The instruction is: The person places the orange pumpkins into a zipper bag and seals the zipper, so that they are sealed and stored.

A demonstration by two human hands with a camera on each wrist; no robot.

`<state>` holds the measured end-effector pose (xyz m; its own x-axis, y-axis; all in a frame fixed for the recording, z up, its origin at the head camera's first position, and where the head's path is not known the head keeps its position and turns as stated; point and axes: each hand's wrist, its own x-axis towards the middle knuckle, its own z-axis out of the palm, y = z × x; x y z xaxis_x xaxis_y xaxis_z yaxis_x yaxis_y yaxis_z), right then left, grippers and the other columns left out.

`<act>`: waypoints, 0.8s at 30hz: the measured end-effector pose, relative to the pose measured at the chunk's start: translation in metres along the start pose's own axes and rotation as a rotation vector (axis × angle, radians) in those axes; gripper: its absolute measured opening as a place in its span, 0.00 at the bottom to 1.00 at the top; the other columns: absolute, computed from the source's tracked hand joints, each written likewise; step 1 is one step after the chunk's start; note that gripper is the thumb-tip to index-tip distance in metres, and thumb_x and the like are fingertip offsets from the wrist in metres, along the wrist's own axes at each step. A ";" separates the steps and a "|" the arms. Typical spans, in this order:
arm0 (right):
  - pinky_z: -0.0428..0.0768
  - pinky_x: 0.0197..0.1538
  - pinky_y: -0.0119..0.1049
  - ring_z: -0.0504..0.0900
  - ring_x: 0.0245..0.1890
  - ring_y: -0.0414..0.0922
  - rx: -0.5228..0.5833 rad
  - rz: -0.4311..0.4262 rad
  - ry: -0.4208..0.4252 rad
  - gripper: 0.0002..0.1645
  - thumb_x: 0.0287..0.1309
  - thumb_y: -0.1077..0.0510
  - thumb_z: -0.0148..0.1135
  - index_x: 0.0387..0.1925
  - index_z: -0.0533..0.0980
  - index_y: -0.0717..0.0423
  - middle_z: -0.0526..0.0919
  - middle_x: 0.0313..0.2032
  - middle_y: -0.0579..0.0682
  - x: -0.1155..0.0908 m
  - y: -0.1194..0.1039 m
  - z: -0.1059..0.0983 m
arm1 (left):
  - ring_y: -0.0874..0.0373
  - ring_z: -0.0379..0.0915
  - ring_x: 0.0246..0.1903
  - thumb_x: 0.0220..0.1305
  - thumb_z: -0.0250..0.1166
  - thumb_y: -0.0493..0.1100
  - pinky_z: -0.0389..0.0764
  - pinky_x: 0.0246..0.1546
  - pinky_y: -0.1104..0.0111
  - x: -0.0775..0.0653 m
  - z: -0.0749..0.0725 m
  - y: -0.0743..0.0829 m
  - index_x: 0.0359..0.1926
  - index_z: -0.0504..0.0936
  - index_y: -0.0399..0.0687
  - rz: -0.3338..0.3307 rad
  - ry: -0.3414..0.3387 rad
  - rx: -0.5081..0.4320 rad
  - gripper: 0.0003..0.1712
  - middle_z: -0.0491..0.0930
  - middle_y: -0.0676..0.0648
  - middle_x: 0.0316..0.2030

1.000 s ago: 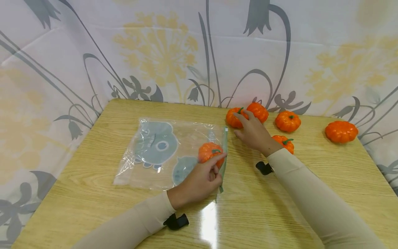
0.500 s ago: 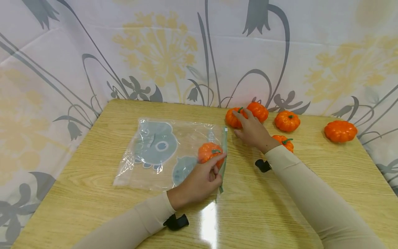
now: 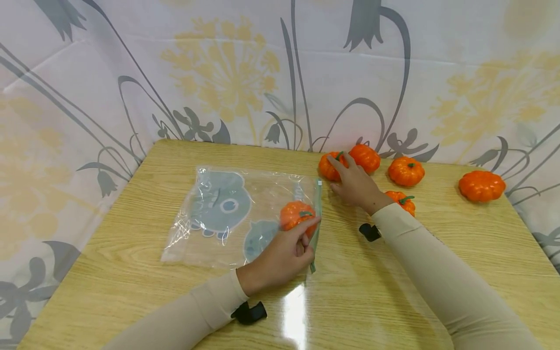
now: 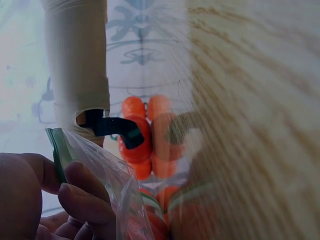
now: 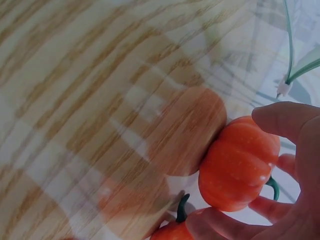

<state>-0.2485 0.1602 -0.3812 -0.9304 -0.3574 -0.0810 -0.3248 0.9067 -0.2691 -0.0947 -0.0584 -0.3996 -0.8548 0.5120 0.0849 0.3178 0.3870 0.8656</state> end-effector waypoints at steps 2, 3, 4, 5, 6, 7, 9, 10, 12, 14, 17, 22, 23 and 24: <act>0.62 0.67 0.69 0.64 0.64 0.79 0.001 0.004 -0.002 0.45 0.67 0.55 0.58 0.79 0.50 0.52 0.42 0.76 0.70 0.000 0.001 0.000 | 0.70 0.60 0.18 0.63 0.56 0.33 0.67 0.21 0.77 0.000 0.000 0.000 0.76 0.61 0.50 -0.001 -0.001 -0.002 0.39 0.75 0.54 0.31; 0.61 0.67 0.69 0.65 0.64 0.78 -0.001 0.005 -0.002 0.45 0.67 0.55 0.58 0.79 0.50 0.52 0.43 0.76 0.70 0.000 0.001 0.001 | 0.70 0.60 0.18 0.63 0.56 0.33 0.67 0.21 0.78 0.000 0.000 0.000 0.76 0.60 0.50 -0.002 -0.002 -0.003 0.39 0.75 0.54 0.31; 0.60 0.68 0.69 0.65 0.64 0.78 -0.002 0.006 0.000 0.44 0.66 0.55 0.58 0.79 0.51 0.53 0.43 0.76 0.71 0.000 0.001 0.001 | 0.70 0.60 0.18 0.63 0.56 0.33 0.67 0.21 0.78 0.000 0.001 0.000 0.76 0.60 0.50 -0.003 -0.003 -0.005 0.39 0.75 0.54 0.32; 0.60 0.68 0.69 0.66 0.63 0.78 -0.003 0.004 0.002 0.44 0.66 0.55 0.58 0.79 0.51 0.53 0.43 0.76 0.71 0.000 0.001 0.001 | 0.70 0.60 0.18 0.63 0.56 0.33 0.67 0.21 0.77 0.000 0.001 0.000 0.76 0.61 0.50 -0.002 -0.003 -0.005 0.39 0.75 0.54 0.32; 0.60 0.68 0.69 0.66 0.63 0.78 -0.002 0.003 0.004 0.44 0.66 0.55 0.58 0.78 0.52 0.53 0.44 0.76 0.71 0.000 0.001 0.001 | 0.70 0.60 0.18 0.63 0.56 0.33 0.67 0.21 0.78 0.000 0.001 0.000 0.76 0.61 0.50 -0.002 -0.003 -0.005 0.39 0.75 0.54 0.32; 0.60 0.68 0.69 0.67 0.63 0.78 -0.001 0.001 0.008 0.44 0.66 0.55 0.59 0.78 0.52 0.54 0.44 0.76 0.71 -0.001 0.002 0.001 | 0.70 0.60 0.18 0.63 0.56 0.33 0.67 0.21 0.78 0.000 0.001 0.000 0.76 0.61 0.50 -0.001 -0.003 -0.004 0.39 0.75 0.54 0.32; 0.64 0.66 0.69 0.67 0.62 0.78 0.006 -0.004 0.017 0.44 0.66 0.55 0.60 0.78 0.53 0.54 0.45 0.75 0.72 -0.002 0.002 0.002 | 0.70 0.60 0.17 0.63 0.56 0.33 0.66 0.21 0.78 0.000 0.001 0.001 0.76 0.61 0.50 0.001 -0.003 0.000 0.39 0.74 0.54 0.32; 0.65 0.65 0.69 0.67 0.62 0.78 0.010 -0.009 0.023 0.43 0.66 0.55 0.60 0.78 0.54 0.54 0.46 0.75 0.72 -0.002 0.002 0.002 | 0.70 0.60 0.17 0.63 0.56 0.33 0.66 0.21 0.78 0.000 0.001 0.000 0.76 0.61 0.50 0.002 -0.002 0.001 0.39 0.74 0.54 0.32; 0.68 0.63 0.68 0.68 0.62 0.78 0.019 -0.016 0.035 0.43 0.66 0.56 0.60 0.77 0.55 0.54 0.47 0.74 0.73 -0.004 0.002 0.002 | 0.70 0.60 0.17 0.64 0.56 0.33 0.66 0.21 0.78 0.000 0.002 0.000 0.76 0.61 0.50 0.002 -0.002 0.004 0.39 0.74 0.54 0.32; 0.69 0.63 0.68 0.71 0.60 0.77 0.020 -0.026 0.050 0.41 0.66 0.56 0.61 0.76 0.56 0.56 0.49 0.73 0.73 -0.005 0.002 0.003 | 0.70 0.60 0.17 0.64 0.56 0.34 0.66 0.21 0.78 0.000 0.002 0.000 0.76 0.61 0.50 0.002 -0.002 0.005 0.39 0.74 0.54 0.32; 0.69 0.63 0.68 0.74 0.56 0.75 0.020 -0.037 0.070 0.39 0.65 0.57 0.61 0.74 0.59 0.58 0.52 0.72 0.75 -0.006 0.001 0.003 | 0.70 0.60 0.18 0.64 0.56 0.34 0.66 0.22 0.78 0.000 0.002 0.000 0.76 0.61 0.50 0.002 0.002 0.004 0.39 0.74 0.55 0.32; 0.73 0.62 0.64 0.76 0.56 0.71 0.032 -0.052 0.101 0.37 0.64 0.57 0.62 0.71 0.61 0.60 0.55 0.69 0.74 -0.011 0.001 0.005 | 0.70 0.60 0.19 0.64 0.56 0.34 0.66 0.22 0.78 -0.001 0.002 0.000 0.76 0.61 0.49 0.006 0.005 0.006 0.38 0.74 0.55 0.31; 0.73 0.62 0.63 0.75 0.57 0.71 0.037 -0.052 0.106 0.36 0.64 0.57 0.63 0.70 0.62 0.59 0.56 0.69 0.74 -0.013 0.001 0.005 | 0.69 0.60 0.19 0.64 0.56 0.34 0.67 0.22 0.78 0.000 0.002 0.000 0.76 0.61 0.49 0.006 0.005 0.005 0.38 0.74 0.55 0.31; 0.73 0.62 0.63 0.74 0.58 0.71 0.040 -0.053 0.111 0.36 0.64 0.57 0.63 0.70 0.62 0.59 0.56 0.69 0.74 -0.014 0.000 0.006 | 0.69 0.60 0.19 0.64 0.56 0.34 0.67 0.22 0.78 0.000 0.001 0.000 0.76 0.61 0.49 0.006 0.005 0.003 0.38 0.74 0.55 0.31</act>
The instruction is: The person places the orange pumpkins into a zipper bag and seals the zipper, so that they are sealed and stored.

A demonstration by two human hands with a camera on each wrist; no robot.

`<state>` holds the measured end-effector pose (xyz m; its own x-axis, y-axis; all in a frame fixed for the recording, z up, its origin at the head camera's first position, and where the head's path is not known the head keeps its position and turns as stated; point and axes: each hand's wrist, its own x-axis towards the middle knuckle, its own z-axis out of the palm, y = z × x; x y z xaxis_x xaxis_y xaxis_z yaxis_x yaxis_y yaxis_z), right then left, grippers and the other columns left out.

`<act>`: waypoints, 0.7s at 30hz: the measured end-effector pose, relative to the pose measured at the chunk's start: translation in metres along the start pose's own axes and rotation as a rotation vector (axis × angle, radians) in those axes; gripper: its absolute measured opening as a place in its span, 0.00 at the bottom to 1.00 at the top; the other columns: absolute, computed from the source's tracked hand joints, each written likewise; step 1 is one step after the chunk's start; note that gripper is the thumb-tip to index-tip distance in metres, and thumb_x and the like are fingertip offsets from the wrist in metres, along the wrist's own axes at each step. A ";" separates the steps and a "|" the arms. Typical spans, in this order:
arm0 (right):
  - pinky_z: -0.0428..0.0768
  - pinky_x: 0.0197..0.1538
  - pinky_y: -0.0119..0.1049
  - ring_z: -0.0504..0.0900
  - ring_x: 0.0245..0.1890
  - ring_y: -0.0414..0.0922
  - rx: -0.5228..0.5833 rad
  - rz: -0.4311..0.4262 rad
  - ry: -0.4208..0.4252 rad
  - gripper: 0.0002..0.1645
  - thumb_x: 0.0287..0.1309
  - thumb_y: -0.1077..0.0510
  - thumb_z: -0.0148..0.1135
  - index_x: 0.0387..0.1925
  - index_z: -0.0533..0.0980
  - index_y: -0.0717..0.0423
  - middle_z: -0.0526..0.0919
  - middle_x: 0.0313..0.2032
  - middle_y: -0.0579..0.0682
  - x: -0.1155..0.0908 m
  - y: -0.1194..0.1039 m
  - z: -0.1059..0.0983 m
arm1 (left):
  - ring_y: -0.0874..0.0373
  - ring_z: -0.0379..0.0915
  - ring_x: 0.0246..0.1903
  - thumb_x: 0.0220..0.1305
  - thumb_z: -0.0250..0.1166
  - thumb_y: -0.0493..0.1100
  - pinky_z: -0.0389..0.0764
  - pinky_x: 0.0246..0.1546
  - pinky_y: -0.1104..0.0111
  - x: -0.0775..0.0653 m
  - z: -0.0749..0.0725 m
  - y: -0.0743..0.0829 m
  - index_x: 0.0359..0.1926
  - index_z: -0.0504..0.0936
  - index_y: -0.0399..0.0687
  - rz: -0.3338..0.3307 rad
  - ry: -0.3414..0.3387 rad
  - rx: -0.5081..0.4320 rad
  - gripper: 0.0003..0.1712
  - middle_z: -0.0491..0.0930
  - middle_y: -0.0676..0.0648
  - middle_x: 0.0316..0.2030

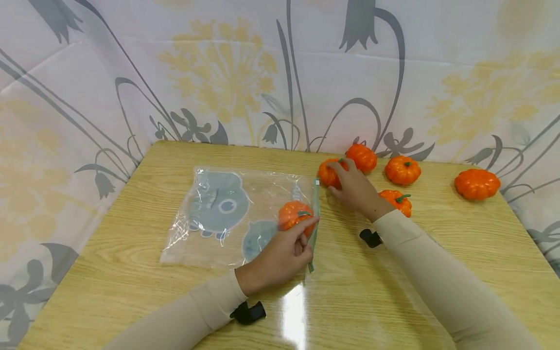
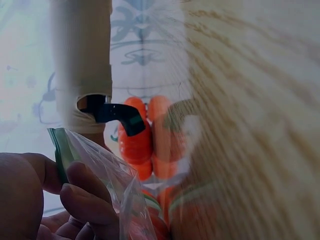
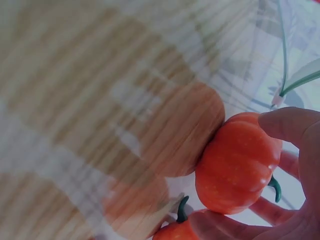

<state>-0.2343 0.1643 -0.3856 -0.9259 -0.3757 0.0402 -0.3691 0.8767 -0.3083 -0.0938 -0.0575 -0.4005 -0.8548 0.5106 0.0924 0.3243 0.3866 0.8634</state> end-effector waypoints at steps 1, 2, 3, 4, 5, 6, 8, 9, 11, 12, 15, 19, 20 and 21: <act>0.74 0.61 0.63 0.75 0.57 0.71 0.001 -0.004 0.008 0.36 0.64 0.57 0.63 0.70 0.62 0.59 0.57 0.68 0.74 -0.002 -0.001 0.000 | 0.69 0.61 0.19 0.64 0.56 0.34 0.67 0.22 0.78 0.000 0.000 0.000 0.76 0.61 0.50 -0.001 0.000 0.000 0.38 0.74 0.55 0.31; 0.74 0.61 0.63 0.75 0.57 0.71 0.002 -0.005 0.014 0.36 0.64 0.57 0.64 0.70 0.63 0.59 0.58 0.68 0.74 -0.004 -0.001 0.001 | 0.69 0.61 0.19 0.64 0.56 0.34 0.67 0.23 0.78 0.000 0.000 0.000 0.76 0.61 0.51 -0.004 -0.002 0.001 0.38 0.74 0.55 0.31; 0.74 0.61 0.63 0.75 0.57 0.72 0.005 -0.006 0.020 0.36 0.64 0.56 0.64 0.69 0.63 0.59 0.58 0.68 0.74 -0.006 -0.002 0.001 | 0.69 0.61 0.19 0.64 0.56 0.34 0.68 0.23 0.77 0.000 0.000 0.001 0.76 0.61 0.51 -0.004 -0.002 0.001 0.38 0.74 0.55 0.31; 0.74 0.61 0.63 0.75 0.57 0.72 0.007 -0.004 0.025 0.35 0.64 0.56 0.64 0.69 0.64 0.59 0.58 0.68 0.74 -0.008 -0.002 0.001 | 0.69 0.61 0.19 0.64 0.56 0.34 0.68 0.23 0.77 0.000 0.000 0.001 0.76 0.61 0.51 -0.006 -0.002 0.001 0.38 0.74 0.55 0.31; 0.74 0.61 0.63 0.75 0.57 0.73 0.010 -0.002 0.030 0.35 0.63 0.56 0.64 0.69 0.64 0.59 0.58 0.68 0.74 -0.009 -0.003 0.002 | 0.69 0.62 0.19 0.64 0.56 0.34 0.68 0.23 0.77 0.000 0.000 0.001 0.76 0.61 0.51 -0.007 -0.002 0.002 0.38 0.74 0.55 0.31; 0.74 0.61 0.63 0.75 0.57 0.73 0.011 -0.001 0.034 0.35 0.63 0.56 0.64 0.68 0.64 0.59 0.58 0.68 0.73 -0.011 -0.004 0.002 | 0.69 0.62 0.20 0.65 0.56 0.34 0.68 0.24 0.77 0.000 0.000 0.001 0.76 0.61 0.51 -0.009 -0.003 0.004 0.38 0.74 0.54 0.31; 0.74 0.61 0.63 0.74 0.58 0.73 0.021 0.012 0.037 0.35 0.64 0.55 0.64 0.68 0.64 0.59 0.58 0.69 0.73 -0.014 -0.005 0.003 | 0.69 0.62 0.20 0.64 0.56 0.34 0.69 0.24 0.78 0.000 0.000 0.001 0.76 0.61 0.50 -0.011 -0.002 0.006 0.38 0.74 0.54 0.31; 0.74 0.61 0.63 0.74 0.58 0.73 0.027 0.017 0.038 0.35 0.64 0.55 0.64 0.68 0.64 0.59 0.58 0.69 0.72 -0.016 -0.005 0.004 | 0.69 0.62 0.20 0.64 0.56 0.34 0.69 0.24 0.78 0.001 0.000 0.001 0.75 0.61 0.50 -0.010 -0.001 0.007 0.38 0.74 0.54 0.31; 0.74 0.61 0.63 0.73 0.58 0.73 0.032 0.024 0.039 0.34 0.64 0.55 0.64 0.67 0.64 0.60 0.58 0.68 0.73 -0.018 -0.006 0.004 | 0.69 0.62 0.20 0.64 0.56 0.34 0.69 0.24 0.78 0.000 0.000 0.001 0.75 0.61 0.49 -0.010 0.000 0.012 0.38 0.74 0.54 0.31; 0.74 0.61 0.63 0.74 0.58 0.73 0.035 0.027 0.041 0.34 0.64 0.55 0.64 0.66 0.64 0.61 0.59 0.68 0.73 -0.020 -0.007 0.004 | 0.69 0.62 0.20 0.64 0.56 0.34 0.69 0.24 0.78 0.000 0.000 0.001 0.75 0.61 0.48 -0.011 0.000 0.012 0.38 0.74 0.54 0.31; 0.75 0.60 0.62 0.75 0.56 0.71 0.048 0.032 0.053 0.31 0.64 0.55 0.65 0.63 0.65 0.64 0.60 0.66 0.73 -0.024 -0.006 0.004 | 0.69 0.62 0.20 0.64 0.56 0.34 0.69 0.24 0.77 0.000 0.001 0.000 0.75 0.61 0.49 -0.011 -0.003 0.011 0.38 0.74 0.54 0.31; 0.77 0.60 0.59 0.77 0.53 0.68 0.059 0.033 0.075 0.28 0.64 0.56 0.65 0.59 0.65 0.66 0.62 0.63 0.72 -0.029 -0.006 0.004 | 0.69 0.62 0.20 0.65 0.56 0.35 0.69 0.24 0.77 0.000 0.000 0.000 0.76 0.61 0.49 -0.004 -0.004 0.006 0.38 0.74 0.55 0.31; 0.77 0.59 0.58 0.78 0.52 0.67 0.061 0.033 0.079 0.28 0.64 0.56 0.65 0.58 0.66 0.66 0.63 0.62 0.72 -0.030 -0.006 0.004 | 0.69 0.62 0.20 0.65 0.56 0.35 0.69 0.24 0.77 0.000 0.000 0.000 0.76 0.61 0.49 -0.001 -0.002 0.006 0.38 0.74 0.55 0.31; 0.78 0.58 0.58 0.79 0.50 0.66 0.061 0.033 0.082 0.27 0.64 0.56 0.65 0.57 0.66 0.66 0.63 0.62 0.72 -0.031 -0.006 0.004 | 0.69 0.62 0.20 0.65 0.56 0.35 0.69 0.24 0.77 0.000 0.000 -0.001 0.76 0.61 0.48 0.002 0.000 0.006 0.38 0.74 0.55 0.31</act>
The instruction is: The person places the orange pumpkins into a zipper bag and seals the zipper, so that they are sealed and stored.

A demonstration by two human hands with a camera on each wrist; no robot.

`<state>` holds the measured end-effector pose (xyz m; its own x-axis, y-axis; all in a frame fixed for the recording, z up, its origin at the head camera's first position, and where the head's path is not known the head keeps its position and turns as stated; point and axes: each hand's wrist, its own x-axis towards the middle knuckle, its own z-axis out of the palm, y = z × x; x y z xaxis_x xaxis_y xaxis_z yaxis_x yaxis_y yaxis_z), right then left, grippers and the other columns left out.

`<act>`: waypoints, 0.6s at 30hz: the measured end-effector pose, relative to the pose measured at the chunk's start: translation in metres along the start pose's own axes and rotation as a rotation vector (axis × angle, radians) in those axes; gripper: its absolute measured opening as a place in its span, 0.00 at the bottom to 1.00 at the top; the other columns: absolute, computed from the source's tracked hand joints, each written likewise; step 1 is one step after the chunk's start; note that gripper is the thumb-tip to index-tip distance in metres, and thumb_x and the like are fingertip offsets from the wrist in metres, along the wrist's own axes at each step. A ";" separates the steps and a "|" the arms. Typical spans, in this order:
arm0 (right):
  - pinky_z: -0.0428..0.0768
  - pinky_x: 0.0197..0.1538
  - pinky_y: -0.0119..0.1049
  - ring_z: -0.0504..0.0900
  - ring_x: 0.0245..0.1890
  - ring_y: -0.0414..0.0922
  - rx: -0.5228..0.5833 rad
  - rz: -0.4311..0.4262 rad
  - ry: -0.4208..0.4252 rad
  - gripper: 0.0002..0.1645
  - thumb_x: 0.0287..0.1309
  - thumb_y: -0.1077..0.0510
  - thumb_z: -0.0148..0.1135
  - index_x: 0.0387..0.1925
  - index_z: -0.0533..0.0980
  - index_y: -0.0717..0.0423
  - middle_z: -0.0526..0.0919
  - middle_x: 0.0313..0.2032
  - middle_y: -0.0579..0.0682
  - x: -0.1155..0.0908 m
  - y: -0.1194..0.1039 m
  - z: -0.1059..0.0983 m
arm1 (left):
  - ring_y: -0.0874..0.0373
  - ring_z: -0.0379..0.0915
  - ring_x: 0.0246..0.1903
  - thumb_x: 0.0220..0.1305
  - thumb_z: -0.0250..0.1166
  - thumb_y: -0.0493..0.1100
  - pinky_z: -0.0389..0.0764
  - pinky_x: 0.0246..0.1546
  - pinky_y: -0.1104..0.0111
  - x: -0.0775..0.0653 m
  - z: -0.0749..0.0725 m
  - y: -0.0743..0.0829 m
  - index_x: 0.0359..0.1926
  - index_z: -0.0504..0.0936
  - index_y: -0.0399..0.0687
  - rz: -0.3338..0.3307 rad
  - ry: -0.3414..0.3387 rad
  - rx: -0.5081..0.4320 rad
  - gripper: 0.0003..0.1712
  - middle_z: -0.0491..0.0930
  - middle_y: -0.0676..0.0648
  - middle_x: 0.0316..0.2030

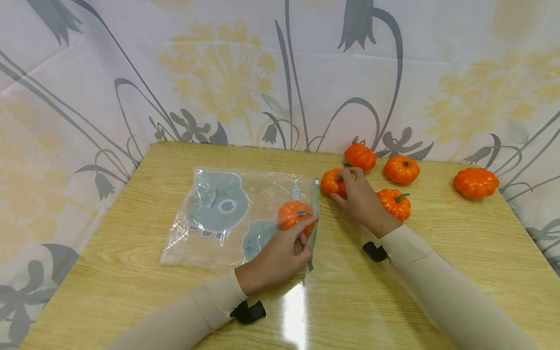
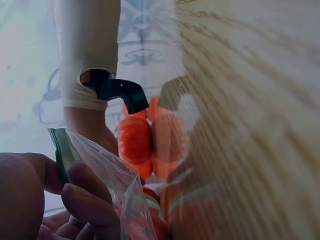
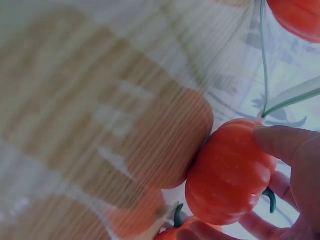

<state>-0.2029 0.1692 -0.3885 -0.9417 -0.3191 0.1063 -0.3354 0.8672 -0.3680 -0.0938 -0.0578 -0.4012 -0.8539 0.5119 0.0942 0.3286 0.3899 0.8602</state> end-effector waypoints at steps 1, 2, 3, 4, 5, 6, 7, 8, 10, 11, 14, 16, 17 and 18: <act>0.80 0.56 0.57 0.80 0.48 0.66 0.001 0.001 0.002 0.27 0.64 0.56 0.65 0.57 0.65 0.65 0.63 0.62 0.72 -0.002 0.000 0.000 | 0.69 0.62 0.20 0.65 0.57 0.35 0.69 0.24 0.77 0.000 0.000 0.000 0.76 0.61 0.48 0.003 0.001 0.000 0.38 0.74 0.54 0.31; 0.81 0.54 0.56 0.81 0.46 0.65 0.002 0.000 0.004 0.27 0.64 0.56 0.65 0.57 0.65 0.65 0.63 0.61 0.72 -0.004 -0.001 -0.001 | 0.69 0.62 0.20 0.65 0.57 0.35 0.70 0.24 0.77 0.000 0.000 0.000 0.75 0.61 0.47 0.005 0.002 0.001 0.38 0.74 0.54 0.31; 0.82 0.52 0.55 0.81 0.44 0.64 0.003 0.001 0.004 0.27 0.64 0.56 0.65 0.57 0.65 0.65 0.63 0.61 0.71 -0.007 -0.002 -0.001 | 0.69 0.62 0.20 0.64 0.57 0.35 0.70 0.24 0.77 0.000 0.001 0.000 0.75 0.61 0.47 0.006 0.004 0.003 0.38 0.74 0.54 0.31; 0.83 0.50 0.55 0.82 0.42 0.64 0.004 0.004 0.002 0.27 0.64 0.56 0.65 0.57 0.65 0.65 0.63 0.61 0.71 -0.009 -0.002 -0.002 | 0.69 0.63 0.21 0.64 0.57 0.35 0.70 0.25 0.77 0.000 0.001 0.000 0.75 0.61 0.47 0.008 0.005 0.004 0.38 0.74 0.54 0.31; 0.83 0.49 0.55 0.82 0.41 0.63 0.008 0.007 -0.002 0.28 0.64 0.55 0.65 0.57 0.65 0.64 0.63 0.61 0.71 -0.011 -0.003 -0.003 | 0.68 0.63 0.21 0.64 0.57 0.35 0.70 0.25 0.77 0.000 0.001 0.000 0.75 0.61 0.48 0.008 0.005 0.003 0.38 0.74 0.54 0.31; 0.83 0.49 0.55 0.82 0.40 0.63 0.010 0.008 -0.004 0.28 0.64 0.55 0.66 0.57 0.65 0.64 0.63 0.61 0.72 -0.013 -0.004 -0.004 | 0.68 0.63 0.21 0.64 0.57 0.35 0.70 0.25 0.77 0.000 0.001 0.000 0.75 0.61 0.48 0.008 0.006 0.003 0.38 0.74 0.55 0.31; 0.83 0.48 0.55 0.82 0.40 0.63 0.014 0.010 -0.009 0.28 0.64 0.55 0.66 0.58 0.64 0.64 0.63 0.61 0.72 -0.015 -0.005 -0.004 | 0.68 0.63 0.22 0.64 0.57 0.35 0.71 0.26 0.77 0.000 0.001 0.000 0.75 0.62 0.49 0.006 0.008 0.002 0.38 0.74 0.55 0.31; 0.83 0.50 0.56 0.82 0.41 0.63 0.021 0.017 -0.014 0.29 0.64 0.55 0.66 0.58 0.64 0.63 0.63 0.62 0.72 -0.016 -0.006 -0.004 | 0.68 0.64 0.22 0.65 0.57 0.35 0.71 0.26 0.77 0.000 0.001 0.000 0.75 0.62 0.49 0.005 0.009 0.001 0.37 0.74 0.55 0.31; 0.81 0.52 0.57 0.81 0.44 0.63 0.043 0.033 -0.021 0.29 0.64 0.55 0.66 0.59 0.64 0.63 0.62 0.63 0.71 -0.019 -0.008 -0.005 | 0.68 0.64 0.22 0.65 0.57 0.35 0.71 0.26 0.76 0.000 0.001 -0.001 0.75 0.62 0.50 0.005 0.009 -0.003 0.37 0.74 0.55 0.30; 0.81 0.53 0.58 0.80 0.45 0.63 0.054 0.038 -0.021 0.29 0.64 0.55 0.65 0.59 0.64 0.62 0.62 0.63 0.71 -0.021 -0.008 -0.004 | 0.68 0.64 0.22 0.65 0.57 0.35 0.71 0.26 0.76 0.000 0.001 -0.001 0.75 0.62 0.50 0.007 0.010 -0.003 0.37 0.74 0.55 0.30; 0.81 0.53 0.57 0.79 0.44 0.61 0.079 0.051 -0.012 0.30 0.64 0.56 0.65 0.60 0.64 0.62 0.62 0.63 0.68 -0.026 -0.008 -0.003 | 0.68 0.63 0.21 0.64 0.57 0.35 0.71 0.25 0.77 0.000 0.001 -0.001 0.75 0.62 0.50 0.012 0.011 0.000 0.37 0.74 0.55 0.30; 0.82 0.51 0.56 0.78 0.41 0.60 0.089 0.054 -0.002 0.30 0.64 0.56 0.65 0.60 0.64 0.62 0.63 0.62 0.67 -0.029 -0.008 -0.002 | 0.69 0.62 0.20 0.64 0.57 0.35 0.70 0.24 0.77 0.000 0.001 -0.001 0.75 0.62 0.50 0.015 0.012 0.002 0.38 0.74 0.55 0.30; 0.82 0.50 0.56 0.78 0.40 0.60 0.091 0.054 0.003 0.29 0.63 0.56 0.65 0.60 0.64 0.62 0.63 0.61 0.66 -0.031 -0.008 -0.002 | 0.69 0.62 0.20 0.64 0.57 0.35 0.70 0.24 0.77 0.000 0.001 -0.001 0.75 0.62 0.50 0.016 0.012 0.003 0.38 0.74 0.55 0.30; 0.82 0.50 0.56 0.78 0.40 0.59 0.091 0.054 0.007 0.29 0.63 0.56 0.65 0.60 0.64 0.62 0.63 0.61 0.66 -0.033 -0.008 -0.002 | 0.69 0.62 0.20 0.64 0.57 0.35 0.70 0.24 0.77 0.000 0.001 -0.001 0.75 0.62 0.50 0.016 0.011 0.004 0.38 0.74 0.55 0.30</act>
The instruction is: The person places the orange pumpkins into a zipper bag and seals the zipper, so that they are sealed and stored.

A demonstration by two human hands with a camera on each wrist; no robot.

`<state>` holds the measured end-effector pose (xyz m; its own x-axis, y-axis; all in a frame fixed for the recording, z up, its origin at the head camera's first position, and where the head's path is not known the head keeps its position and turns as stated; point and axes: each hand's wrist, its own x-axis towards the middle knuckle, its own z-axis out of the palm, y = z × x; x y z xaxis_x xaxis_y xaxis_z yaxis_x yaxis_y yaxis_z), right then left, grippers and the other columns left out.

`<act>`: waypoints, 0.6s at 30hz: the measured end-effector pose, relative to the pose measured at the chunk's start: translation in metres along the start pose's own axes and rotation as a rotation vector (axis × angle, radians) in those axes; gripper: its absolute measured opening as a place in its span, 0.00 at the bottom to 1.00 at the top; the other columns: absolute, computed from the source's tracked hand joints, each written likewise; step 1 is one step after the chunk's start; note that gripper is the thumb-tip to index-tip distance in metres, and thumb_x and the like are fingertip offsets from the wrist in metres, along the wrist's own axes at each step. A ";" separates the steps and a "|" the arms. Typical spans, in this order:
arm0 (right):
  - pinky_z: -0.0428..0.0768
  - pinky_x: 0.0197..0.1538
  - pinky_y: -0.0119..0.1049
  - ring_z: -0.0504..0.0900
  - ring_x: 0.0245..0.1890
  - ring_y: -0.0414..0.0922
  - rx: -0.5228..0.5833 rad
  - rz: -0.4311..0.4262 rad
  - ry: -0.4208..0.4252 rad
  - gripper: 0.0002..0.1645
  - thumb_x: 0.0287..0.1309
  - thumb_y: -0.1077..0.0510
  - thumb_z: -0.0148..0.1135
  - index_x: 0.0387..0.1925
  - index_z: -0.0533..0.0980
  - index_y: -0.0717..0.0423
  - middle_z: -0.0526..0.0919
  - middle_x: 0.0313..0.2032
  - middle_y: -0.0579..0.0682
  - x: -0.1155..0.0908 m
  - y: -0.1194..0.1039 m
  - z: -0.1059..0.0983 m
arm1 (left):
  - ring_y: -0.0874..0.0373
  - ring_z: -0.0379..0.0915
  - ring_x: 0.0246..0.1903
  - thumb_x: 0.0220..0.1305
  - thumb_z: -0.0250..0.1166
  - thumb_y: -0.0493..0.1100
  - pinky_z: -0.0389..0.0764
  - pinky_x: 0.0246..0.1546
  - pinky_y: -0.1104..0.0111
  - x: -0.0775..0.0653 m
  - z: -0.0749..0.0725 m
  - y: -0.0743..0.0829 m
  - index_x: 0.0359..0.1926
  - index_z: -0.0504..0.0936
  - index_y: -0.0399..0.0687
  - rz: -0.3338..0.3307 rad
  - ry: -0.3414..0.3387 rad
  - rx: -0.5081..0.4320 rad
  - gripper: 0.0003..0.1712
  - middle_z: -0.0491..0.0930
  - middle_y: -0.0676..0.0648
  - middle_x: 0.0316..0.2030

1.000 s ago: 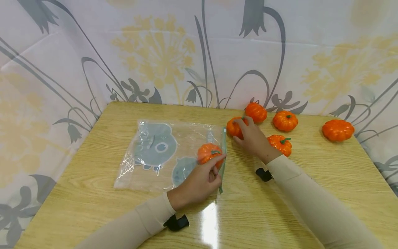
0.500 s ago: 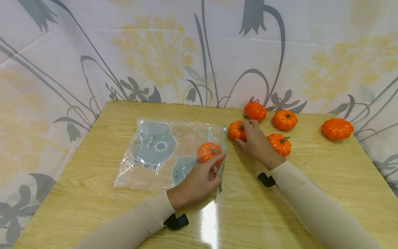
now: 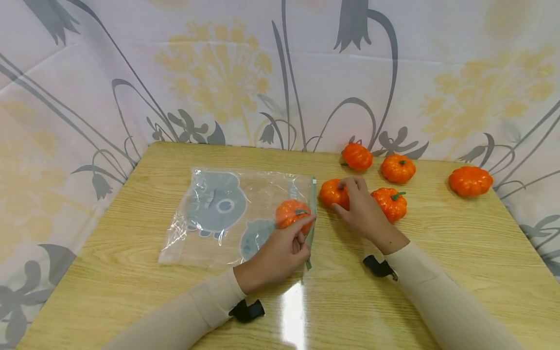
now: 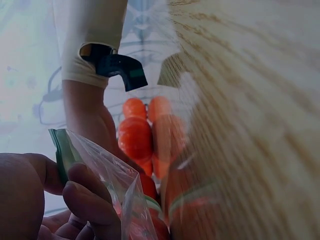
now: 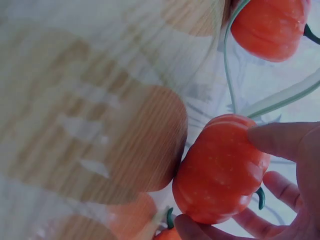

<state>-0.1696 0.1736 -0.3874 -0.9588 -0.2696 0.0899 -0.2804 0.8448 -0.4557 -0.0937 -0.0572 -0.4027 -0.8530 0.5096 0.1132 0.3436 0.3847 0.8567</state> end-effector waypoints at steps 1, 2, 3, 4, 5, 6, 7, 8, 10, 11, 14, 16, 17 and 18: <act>0.82 0.49 0.55 0.78 0.39 0.59 0.001 0.002 0.002 0.30 0.63 0.56 0.65 0.60 0.64 0.61 0.63 0.61 0.66 -0.001 0.000 0.000 | 0.69 0.62 0.20 0.64 0.57 0.35 0.69 0.24 0.77 0.000 0.000 0.000 0.75 0.62 0.49 0.000 0.000 0.000 0.38 0.74 0.55 0.30; 0.82 0.49 0.55 0.78 0.39 0.59 0.003 0.003 0.002 0.30 0.63 0.55 0.65 0.61 0.64 0.61 0.63 0.61 0.66 -0.002 0.000 0.000 | 0.69 0.62 0.20 0.64 0.57 0.35 0.69 0.24 0.77 0.000 0.000 0.000 0.75 0.62 0.49 -0.001 -0.001 0.000 0.38 0.74 0.55 0.30; 0.82 0.48 0.55 0.78 0.38 0.58 0.002 0.002 0.004 0.30 0.63 0.55 0.65 0.61 0.65 0.61 0.63 0.61 0.66 -0.003 0.000 0.000 | 0.69 0.62 0.20 0.64 0.57 0.35 0.69 0.24 0.77 0.000 0.000 0.000 0.75 0.62 0.49 -0.001 -0.002 0.001 0.38 0.74 0.55 0.30; 0.82 0.47 0.54 0.79 0.37 0.58 0.001 0.001 0.006 0.30 0.63 0.55 0.65 0.62 0.65 0.60 0.63 0.61 0.66 -0.004 0.000 0.000 | 0.69 0.62 0.20 0.64 0.57 0.35 0.69 0.24 0.77 0.000 0.000 0.000 0.75 0.62 0.48 -0.002 -0.003 0.000 0.38 0.74 0.55 0.30; 0.82 0.46 0.53 0.79 0.36 0.57 -0.002 -0.001 0.007 0.30 0.63 0.55 0.65 0.62 0.65 0.60 0.63 0.62 0.66 -0.005 0.000 0.000 | 0.69 0.62 0.20 0.64 0.57 0.35 0.69 0.24 0.77 0.000 0.000 0.000 0.75 0.62 0.48 -0.002 -0.003 0.001 0.38 0.74 0.55 0.30; 0.82 0.44 0.53 0.79 0.35 0.56 -0.006 -0.006 0.008 0.31 0.63 0.55 0.65 0.63 0.66 0.59 0.63 0.62 0.66 -0.006 0.000 0.000 | 0.69 0.62 0.20 0.64 0.57 0.35 0.69 0.25 0.77 0.000 0.000 0.000 0.75 0.62 0.47 -0.002 -0.003 0.002 0.37 0.74 0.54 0.31; 0.82 0.42 0.51 0.79 0.33 0.55 -0.010 -0.011 0.010 0.31 0.63 0.55 0.65 0.64 0.66 0.58 0.63 0.62 0.66 -0.007 0.000 0.000 | 0.69 0.62 0.20 0.64 0.57 0.35 0.69 0.25 0.77 0.001 0.000 0.001 0.75 0.62 0.46 -0.001 -0.002 0.001 0.37 0.74 0.54 0.31; 0.82 0.40 0.50 0.79 0.30 0.54 -0.013 -0.017 0.010 0.32 0.62 0.56 0.65 0.65 0.67 0.57 0.63 0.63 0.67 -0.008 0.000 0.000 | 0.69 0.62 0.20 0.63 0.57 0.35 0.69 0.25 0.77 0.001 0.000 0.001 0.75 0.62 0.46 -0.002 -0.001 0.002 0.38 0.74 0.54 0.31; 0.82 0.36 0.47 0.78 0.27 0.52 -0.022 -0.029 0.012 0.32 0.62 0.56 0.65 0.66 0.68 0.55 0.63 0.64 0.68 -0.010 -0.001 0.000 | 0.69 0.62 0.20 0.63 0.57 0.34 0.69 0.25 0.77 0.001 0.000 0.001 0.75 0.62 0.46 -0.002 0.002 0.001 0.37 0.74 0.54 0.31; 0.82 0.35 0.47 0.78 0.26 0.52 -0.025 -0.035 0.013 0.32 0.62 0.56 0.65 0.66 0.68 0.54 0.63 0.64 0.68 -0.011 -0.001 0.000 | 0.69 0.62 0.20 0.63 0.57 0.35 0.69 0.25 0.77 0.001 0.000 0.001 0.75 0.62 0.46 -0.002 0.004 0.002 0.37 0.74 0.54 0.31; 0.83 0.36 0.49 0.81 0.31 0.56 -0.024 -0.038 0.009 0.32 0.62 0.55 0.65 0.67 0.69 0.53 0.62 0.65 0.69 -0.014 -0.003 0.001 | 0.69 0.62 0.20 0.63 0.56 0.35 0.69 0.25 0.77 0.001 0.001 0.000 0.75 0.63 0.47 -0.002 0.006 0.005 0.38 0.74 0.54 0.31; 0.84 0.41 0.53 0.83 0.38 0.61 -0.017 -0.033 0.004 0.32 0.62 0.55 0.65 0.67 0.69 0.53 0.62 0.66 0.69 -0.016 -0.003 0.002 | 0.69 0.62 0.20 0.63 0.56 0.35 0.69 0.24 0.77 0.001 0.001 0.000 0.75 0.63 0.47 -0.003 0.006 0.009 0.38 0.74 0.54 0.30; 0.83 0.44 0.56 0.83 0.42 0.63 -0.015 -0.031 0.001 0.33 0.62 0.54 0.65 0.67 0.69 0.52 0.62 0.67 0.69 -0.016 -0.004 0.002 | 0.69 0.62 0.20 0.63 0.57 0.35 0.69 0.24 0.77 0.001 0.001 0.000 0.75 0.63 0.48 -0.004 0.006 0.010 0.38 0.74 0.55 0.30; 0.83 0.47 0.59 0.82 0.45 0.65 -0.013 -0.027 -0.004 0.33 0.62 0.54 0.65 0.68 0.69 0.52 0.61 0.67 0.70 -0.017 -0.004 0.002 | 0.69 0.62 0.20 0.63 0.57 0.35 0.69 0.24 0.77 0.001 0.001 0.000 0.75 0.63 0.48 -0.006 0.005 0.012 0.38 0.74 0.55 0.30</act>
<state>-0.1522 0.1739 -0.3893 -0.9506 -0.2942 0.0986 -0.3068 0.8432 -0.4415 -0.0941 -0.0564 -0.4027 -0.8568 0.5036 0.1107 0.3434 0.3972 0.8510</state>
